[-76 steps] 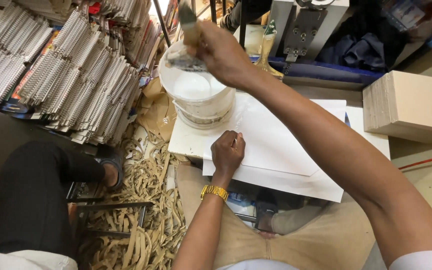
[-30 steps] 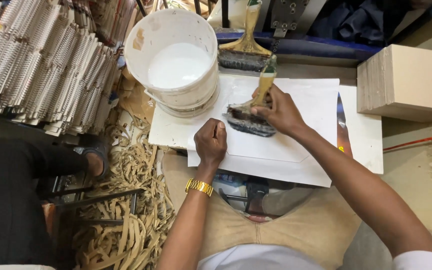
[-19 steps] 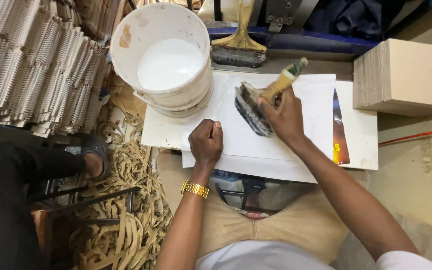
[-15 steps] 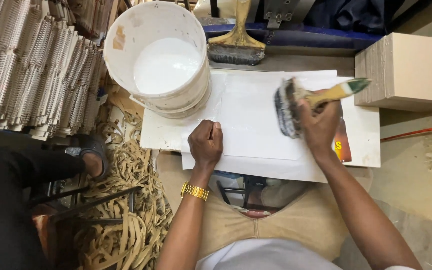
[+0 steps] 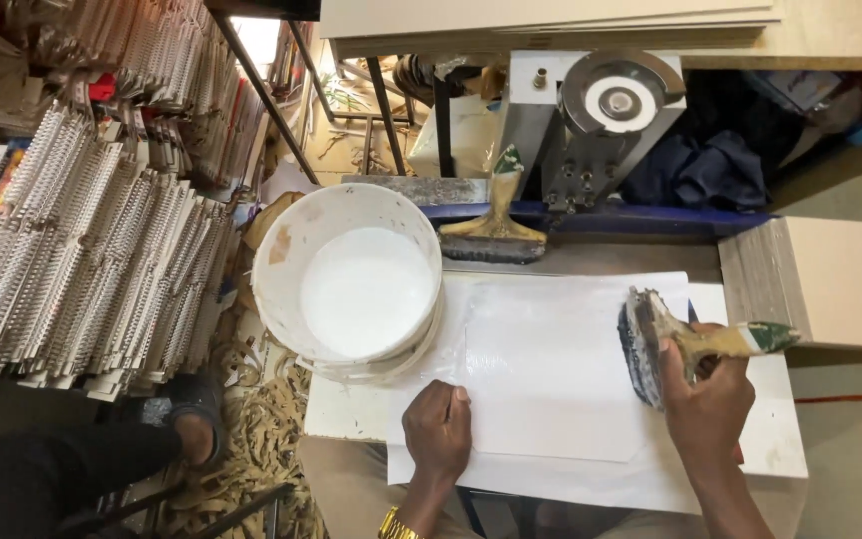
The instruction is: The person applies white glue to a white paper sheet using a brush, then places a beige cardboard piece on top and presses it down. This cycle repeats multiple times with new paper and cardboard pieces, producing several glued assemblies.
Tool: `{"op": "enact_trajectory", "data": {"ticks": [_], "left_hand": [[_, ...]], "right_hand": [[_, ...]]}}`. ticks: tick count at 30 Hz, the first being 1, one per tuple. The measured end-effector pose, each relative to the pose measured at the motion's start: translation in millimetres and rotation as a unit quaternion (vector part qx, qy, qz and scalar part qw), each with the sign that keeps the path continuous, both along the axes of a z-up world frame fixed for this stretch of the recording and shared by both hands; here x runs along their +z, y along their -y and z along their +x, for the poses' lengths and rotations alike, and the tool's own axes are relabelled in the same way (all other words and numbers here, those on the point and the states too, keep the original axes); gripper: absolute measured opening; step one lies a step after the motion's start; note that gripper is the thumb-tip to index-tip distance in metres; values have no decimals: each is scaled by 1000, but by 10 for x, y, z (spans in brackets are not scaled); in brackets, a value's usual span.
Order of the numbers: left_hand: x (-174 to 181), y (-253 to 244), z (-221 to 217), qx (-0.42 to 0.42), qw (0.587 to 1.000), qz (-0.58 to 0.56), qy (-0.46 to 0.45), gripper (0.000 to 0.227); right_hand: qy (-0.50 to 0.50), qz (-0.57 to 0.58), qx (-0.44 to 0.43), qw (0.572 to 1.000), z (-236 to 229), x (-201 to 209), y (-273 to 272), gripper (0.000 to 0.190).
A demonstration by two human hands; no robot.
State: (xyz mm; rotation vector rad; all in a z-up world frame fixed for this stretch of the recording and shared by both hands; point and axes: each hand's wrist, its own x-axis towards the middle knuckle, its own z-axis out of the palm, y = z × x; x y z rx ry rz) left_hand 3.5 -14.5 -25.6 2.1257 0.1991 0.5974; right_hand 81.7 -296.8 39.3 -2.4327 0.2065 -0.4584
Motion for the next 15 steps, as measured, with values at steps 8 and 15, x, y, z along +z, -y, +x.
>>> {"op": "enact_trajectory", "data": {"ticks": [8,15], "left_hand": [[-18,-90,85,3,1000,-16,-5,42],[158,-36,24,2,997,-72,17,43]], "right_hand": [[51,-15,65,996,120,20,-114,28],[98,27,129,986,145,111,93,34]]}}
